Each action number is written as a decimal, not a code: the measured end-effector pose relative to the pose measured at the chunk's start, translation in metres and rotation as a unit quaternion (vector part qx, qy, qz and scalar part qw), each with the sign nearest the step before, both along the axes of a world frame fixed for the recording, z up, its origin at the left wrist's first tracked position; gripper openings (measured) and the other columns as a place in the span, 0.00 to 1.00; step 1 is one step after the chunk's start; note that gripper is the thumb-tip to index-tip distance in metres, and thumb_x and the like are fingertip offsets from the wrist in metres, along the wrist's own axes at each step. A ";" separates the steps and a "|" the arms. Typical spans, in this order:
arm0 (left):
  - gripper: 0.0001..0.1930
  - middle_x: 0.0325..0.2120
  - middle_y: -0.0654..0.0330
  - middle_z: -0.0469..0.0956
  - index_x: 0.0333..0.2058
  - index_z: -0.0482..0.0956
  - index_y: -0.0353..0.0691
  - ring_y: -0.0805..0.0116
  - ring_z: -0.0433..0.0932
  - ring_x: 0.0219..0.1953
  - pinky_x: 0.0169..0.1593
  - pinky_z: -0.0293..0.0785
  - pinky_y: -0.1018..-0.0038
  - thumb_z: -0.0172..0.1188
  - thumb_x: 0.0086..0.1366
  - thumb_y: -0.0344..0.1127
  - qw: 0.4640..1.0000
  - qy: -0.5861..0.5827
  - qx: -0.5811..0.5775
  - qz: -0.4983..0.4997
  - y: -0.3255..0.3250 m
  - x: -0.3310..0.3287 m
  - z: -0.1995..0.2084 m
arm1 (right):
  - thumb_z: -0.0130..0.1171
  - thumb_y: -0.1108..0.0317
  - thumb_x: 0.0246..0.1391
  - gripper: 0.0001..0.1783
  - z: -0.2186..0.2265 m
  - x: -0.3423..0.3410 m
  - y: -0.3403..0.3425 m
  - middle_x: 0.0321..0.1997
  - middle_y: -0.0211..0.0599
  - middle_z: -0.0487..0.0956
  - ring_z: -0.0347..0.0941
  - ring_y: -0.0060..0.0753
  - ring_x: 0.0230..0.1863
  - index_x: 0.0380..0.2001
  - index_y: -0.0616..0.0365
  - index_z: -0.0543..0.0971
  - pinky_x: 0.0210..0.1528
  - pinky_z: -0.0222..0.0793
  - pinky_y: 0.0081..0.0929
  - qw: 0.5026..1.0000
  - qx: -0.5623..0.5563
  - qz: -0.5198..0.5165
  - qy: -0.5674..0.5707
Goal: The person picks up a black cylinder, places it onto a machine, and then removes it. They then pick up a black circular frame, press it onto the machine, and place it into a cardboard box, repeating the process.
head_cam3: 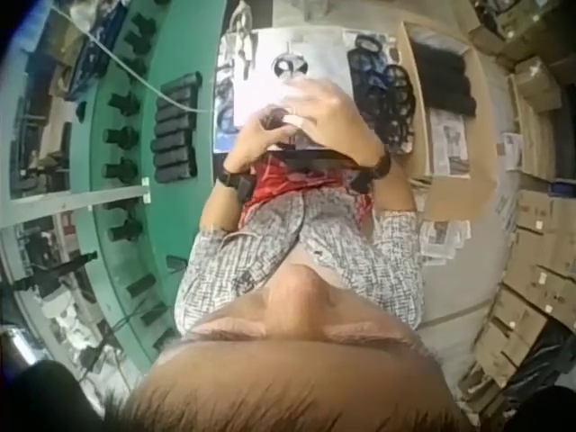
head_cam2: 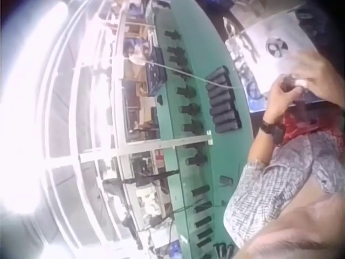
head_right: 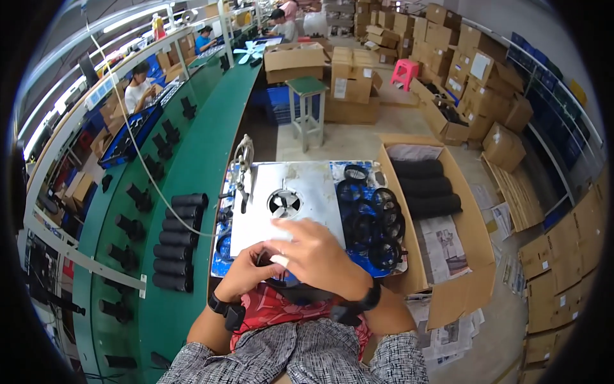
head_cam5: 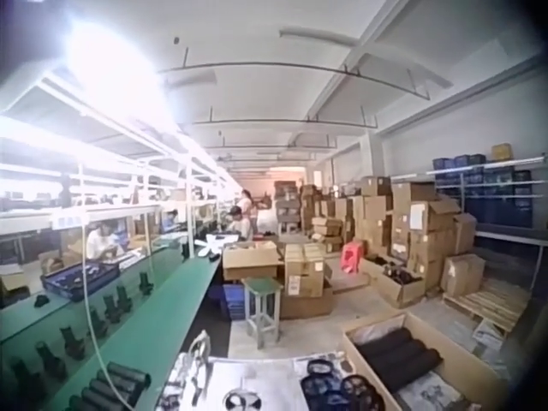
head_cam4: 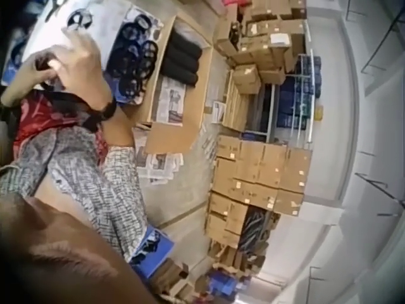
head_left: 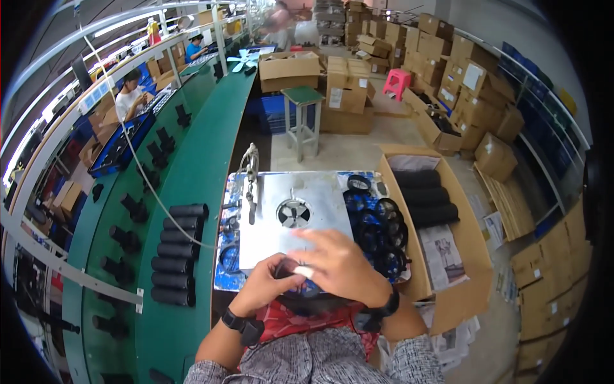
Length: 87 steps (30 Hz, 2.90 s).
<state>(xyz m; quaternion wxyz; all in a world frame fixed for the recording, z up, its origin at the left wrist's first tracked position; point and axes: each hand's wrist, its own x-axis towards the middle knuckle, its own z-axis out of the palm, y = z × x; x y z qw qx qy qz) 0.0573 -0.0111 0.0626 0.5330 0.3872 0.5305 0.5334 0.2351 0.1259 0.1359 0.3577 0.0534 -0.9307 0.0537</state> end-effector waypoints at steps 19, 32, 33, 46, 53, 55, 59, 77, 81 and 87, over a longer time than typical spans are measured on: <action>0.24 0.51 0.59 0.78 0.61 0.68 0.34 0.72 0.79 0.52 0.59 0.76 0.73 0.67 0.71 0.25 0.984 0.012 0.070 0.161 -0.026 0.016 -0.044 | 0.73 0.65 0.59 0.32 -0.116 -0.002 -0.049 0.45 0.47 0.81 0.83 0.42 0.39 0.60 0.63 0.68 0.43 0.79 0.38 0.853 -0.501 -0.139 -0.037; 0.19 0.47 0.53 0.80 0.52 0.71 0.35 0.69 0.80 0.50 0.55 0.76 0.71 0.69 0.67 0.27 0.925 0.248 0.130 0.257 0.048 -0.018 -0.059 | 0.71 0.62 0.55 0.30 -0.096 -0.057 0.005 0.45 0.60 0.81 0.82 0.66 0.45 0.52 0.65 0.68 0.46 0.79 0.55 0.899 -0.351 -0.257 -0.045; 0.18 0.45 0.53 0.81 0.50 0.73 0.35 0.69 0.80 0.48 0.54 0.76 0.72 0.70 0.66 0.27 0.935 0.230 0.120 0.242 0.062 -0.029 -0.056 | 0.70 0.63 0.54 0.29 -0.103 -0.067 0.022 0.42 0.58 0.82 0.81 0.68 0.44 0.52 0.65 0.68 0.46 0.78 0.56 0.900 -0.327 -0.282 -0.053; 0.21 0.46 0.53 0.78 0.51 0.81 0.45 0.48 0.76 0.53 0.53 0.68 0.51 0.72 0.62 0.46 0.766 0.537 0.026 0.353 0.140 -0.055 -0.077 | 0.67 0.64 0.54 0.30 -0.100 -0.104 0.097 0.57 0.59 0.78 0.81 0.67 0.51 0.60 0.56 0.78 0.56 0.78 0.56 0.880 -0.264 -0.344 -0.192; 0.20 0.47 0.54 0.75 0.52 0.84 0.45 0.49 0.73 0.53 0.53 0.68 0.50 0.64 0.69 0.51 0.762 0.592 0.018 0.261 0.123 -0.059 -0.066 | 0.70 0.60 0.52 0.35 -0.109 -0.089 0.116 0.55 0.54 0.78 0.79 0.63 0.56 0.64 0.55 0.77 0.60 0.77 0.50 0.889 -0.289 -0.295 -0.200; 0.18 0.46 0.53 0.76 0.52 0.84 0.45 0.48 0.75 0.51 0.52 0.70 0.49 0.62 0.71 0.49 0.755 0.612 0.045 0.233 0.115 -0.066 -0.067 | 0.71 0.59 0.52 0.36 -0.111 -0.089 0.115 0.57 0.54 0.78 0.79 0.62 0.57 0.64 0.56 0.77 0.61 0.76 0.48 0.896 -0.297 -0.270 -0.191; 0.16 0.43 0.53 0.78 0.52 0.84 0.44 0.46 0.78 0.47 0.49 0.74 0.47 0.62 0.69 0.42 0.778 0.611 0.013 0.148 0.088 -0.106 -0.051 | 0.73 0.52 0.47 0.44 -0.099 -0.087 0.104 0.62 0.50 0.74 0.77 0.57 0.62 0.67 0.57 0.76 0.63 0.75 0.47 0.905 -0.270 -0.255 -0.208; 0.12 0.48 0.57 0.78 0.42 0.85 0.50 0.52 0.83 0.45 0.43 0.80 0.55 0.70 0.59 0.31 0.615 0.769 -0.061 0.164 0.086 -0.230 -0.060 | 0.80 0.45 0.43 0.46 -0.116 -0.077 0.103 0.51 0.48 0.75 0.77 0.56 0.55 0.61 0.59 0.78 0.60 0.74 0.44 0.929 -0.258 -0.240 -0.114; 0.08 0.45 0.57 0.82 0.42 0.84 0.47 0.51 0.86 0.34 0.35 0.81 0.58 0.68 0.66 0.38 0.765 0.612 0.140 0.143 0.066 -0.117 -0.015 | 0.75 0.48 0.47 0.39 -0.135 -0.081 0.128 0.51 0.49 0.76 0.78 0.57 0.55 0.60 0.56 0.80 0.60 0.75 0.46 0.913 -0.309 -0.244 -0.104; 0.15 0.39 0.59 0.83 0.45 0.82 0.47 0.51 0.87 0.35 0.35 0.82 0.56 0.65 0.69 0.50 0.700 0.703 0.115 -0.054 0.105 -0.086 -0.023 | 0.70 0.52 0.53 0.28 -0.116 -0.104 0.129 0.52 0.52 0.79 0.80 0.58 0.54 0.55 0.53 0.84 0.58 0.77 0.45 0.905 -0.320 -0.244 -0.136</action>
